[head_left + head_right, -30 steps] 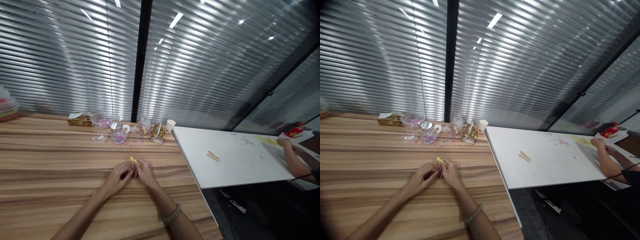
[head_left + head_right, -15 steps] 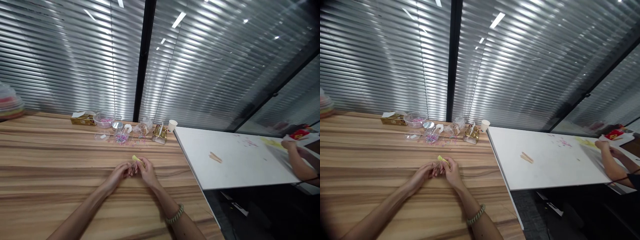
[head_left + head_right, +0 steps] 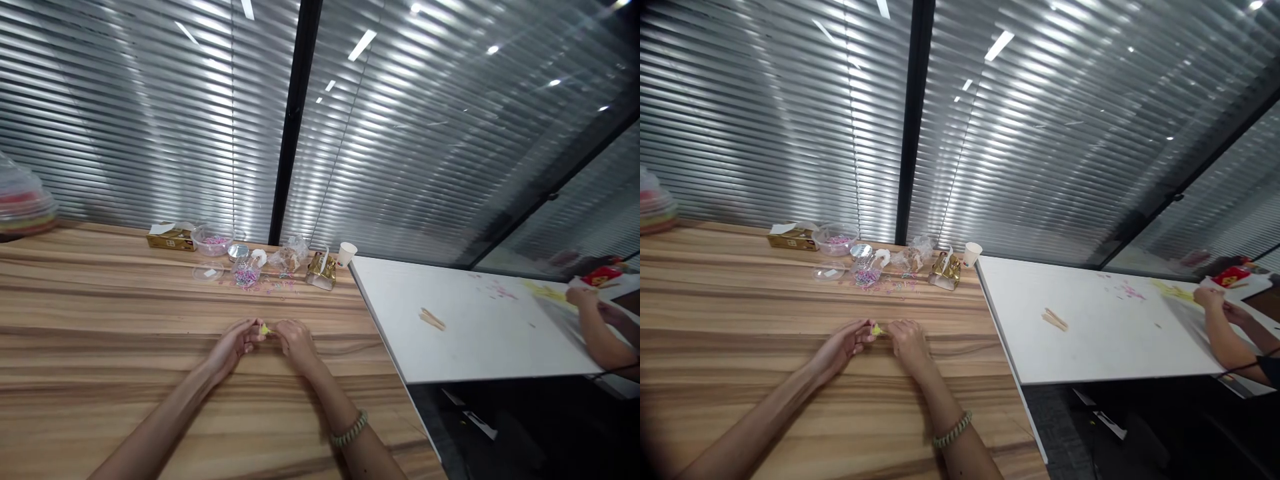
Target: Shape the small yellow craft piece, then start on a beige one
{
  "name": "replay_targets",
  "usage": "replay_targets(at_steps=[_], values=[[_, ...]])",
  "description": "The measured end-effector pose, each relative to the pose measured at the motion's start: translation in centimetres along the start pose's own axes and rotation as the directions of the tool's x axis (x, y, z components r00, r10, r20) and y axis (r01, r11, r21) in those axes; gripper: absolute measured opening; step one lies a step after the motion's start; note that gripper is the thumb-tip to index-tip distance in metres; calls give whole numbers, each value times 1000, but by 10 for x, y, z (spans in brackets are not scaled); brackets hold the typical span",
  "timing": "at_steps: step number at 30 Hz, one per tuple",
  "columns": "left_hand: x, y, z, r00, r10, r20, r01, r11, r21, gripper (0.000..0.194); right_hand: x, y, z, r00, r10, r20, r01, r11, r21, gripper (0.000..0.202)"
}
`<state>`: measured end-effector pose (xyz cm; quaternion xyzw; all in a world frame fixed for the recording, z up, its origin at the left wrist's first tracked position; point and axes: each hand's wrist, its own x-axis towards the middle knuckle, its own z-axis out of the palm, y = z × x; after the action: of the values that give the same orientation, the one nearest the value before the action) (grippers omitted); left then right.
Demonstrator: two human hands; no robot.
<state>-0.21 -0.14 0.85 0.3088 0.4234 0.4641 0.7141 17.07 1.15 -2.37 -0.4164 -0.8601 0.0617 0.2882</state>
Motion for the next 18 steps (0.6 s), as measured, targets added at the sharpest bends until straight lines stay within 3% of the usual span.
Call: replay_targets(at_steps=[11, 18], values=[[-2, -3, 0, 997, 80, 6, -81, 991, 105, 29, 1, -9, -6, 996, -62, -63, 60, 998, -35, 26], [-4, -1, 1, 993, 111, 44, -119, 942, 313, 34, 3, -9, -5, 988, -132, -76, 131, 991, -9, 21]])
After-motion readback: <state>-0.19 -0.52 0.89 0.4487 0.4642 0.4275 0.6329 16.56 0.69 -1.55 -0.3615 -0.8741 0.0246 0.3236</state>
